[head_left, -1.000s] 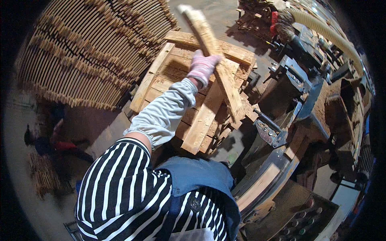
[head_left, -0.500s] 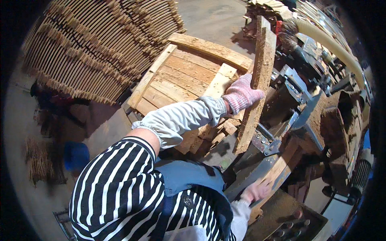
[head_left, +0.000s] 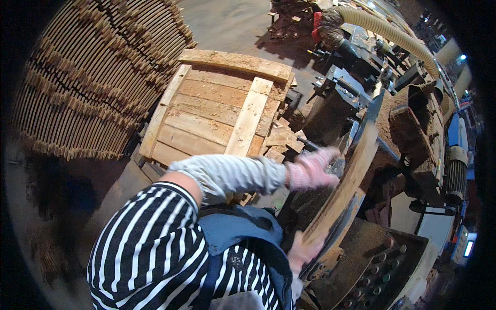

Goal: The person repeatedly picks up wooden planks from a stack and feeds them into a woodworking machine. They use both hands to guide the wood through the machinery and then place the processed pieces onto a growing pile on the machine's table.

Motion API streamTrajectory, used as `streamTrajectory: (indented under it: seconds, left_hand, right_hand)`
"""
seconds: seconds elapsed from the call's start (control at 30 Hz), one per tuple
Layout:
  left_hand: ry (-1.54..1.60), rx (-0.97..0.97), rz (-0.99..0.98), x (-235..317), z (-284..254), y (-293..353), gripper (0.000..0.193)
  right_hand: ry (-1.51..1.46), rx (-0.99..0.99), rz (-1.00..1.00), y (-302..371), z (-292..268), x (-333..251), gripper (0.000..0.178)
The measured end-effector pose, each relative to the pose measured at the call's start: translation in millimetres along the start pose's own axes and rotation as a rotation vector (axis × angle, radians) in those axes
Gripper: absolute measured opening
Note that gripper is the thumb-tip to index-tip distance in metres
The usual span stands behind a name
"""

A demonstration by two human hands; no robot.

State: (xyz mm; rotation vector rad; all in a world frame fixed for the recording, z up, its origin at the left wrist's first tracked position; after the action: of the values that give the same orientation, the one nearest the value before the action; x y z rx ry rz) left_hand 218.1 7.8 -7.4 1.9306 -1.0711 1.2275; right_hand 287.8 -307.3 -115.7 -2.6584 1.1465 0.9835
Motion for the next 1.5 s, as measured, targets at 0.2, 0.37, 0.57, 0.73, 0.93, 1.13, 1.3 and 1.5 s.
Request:
streamTrajectory:
  seconds: [0.2, 0.37, 0.57, 0.73, 0.93, 1.13, 1.3, 1.5]
  left_hand:
    - [-0.756, 0.32, -0.294, -49, -280, 14, 0.025]
    - [-1.139, 0.318, -0.733, -158, -426, 42, 0.05]
    - [-1.208, 0.118, -0.93, -163, -436, 39, 0.074]
    - [-1.054, 0.29, -1.01, -107, -440, 100, 0.073]
    - [-0.68, 0.625, -1.224, -156, -460, 259, 0.086]
    - [-0.438, 0.656, -1.374, -214, -415, 383, 0.107]
    - [-0.601, 0.777, -1.332, -215, -409, 373, 0.122]
    - [-0.268, 0.742, -1.055, -207, -392, 352, 0.101]
  right_hand:
    - [0.358, 0.181, 0.238, 101, 11, 118, 0.103]
    - [0.426, 0.279, 0.252, 44, 9, 125, 0.104]
    - [0.385, 0.282, 0.235, -66, -3, 105, 0.106]
    - [0.413, 0.282, 0.142, -155, -10, 72, 0.108]
    - [0.389, 0.252, 0.076, -128, -18, 46, 0.108]
    - [0.271, 0.244, 0.261, 72, -11, 73, 0.066]
    - [0.356, 0.298, 0.162, 101, 51, 137, 0.062]
    - [0.446, 0.346, -0.017, 0, 25, 147, 0.056]
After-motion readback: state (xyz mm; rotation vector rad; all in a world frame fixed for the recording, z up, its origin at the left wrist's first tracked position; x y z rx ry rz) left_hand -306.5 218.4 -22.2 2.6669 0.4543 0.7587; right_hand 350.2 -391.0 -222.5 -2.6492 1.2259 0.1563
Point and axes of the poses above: each hand's wrist, its own y-axis away from the middle knuckle, its own z-axis out of the palm, x = y × z, the point moved 9 cm from there along -y, towards the middle knuckle, and after that the axes turned 15 degrees about -x, right-handed, at the moved point
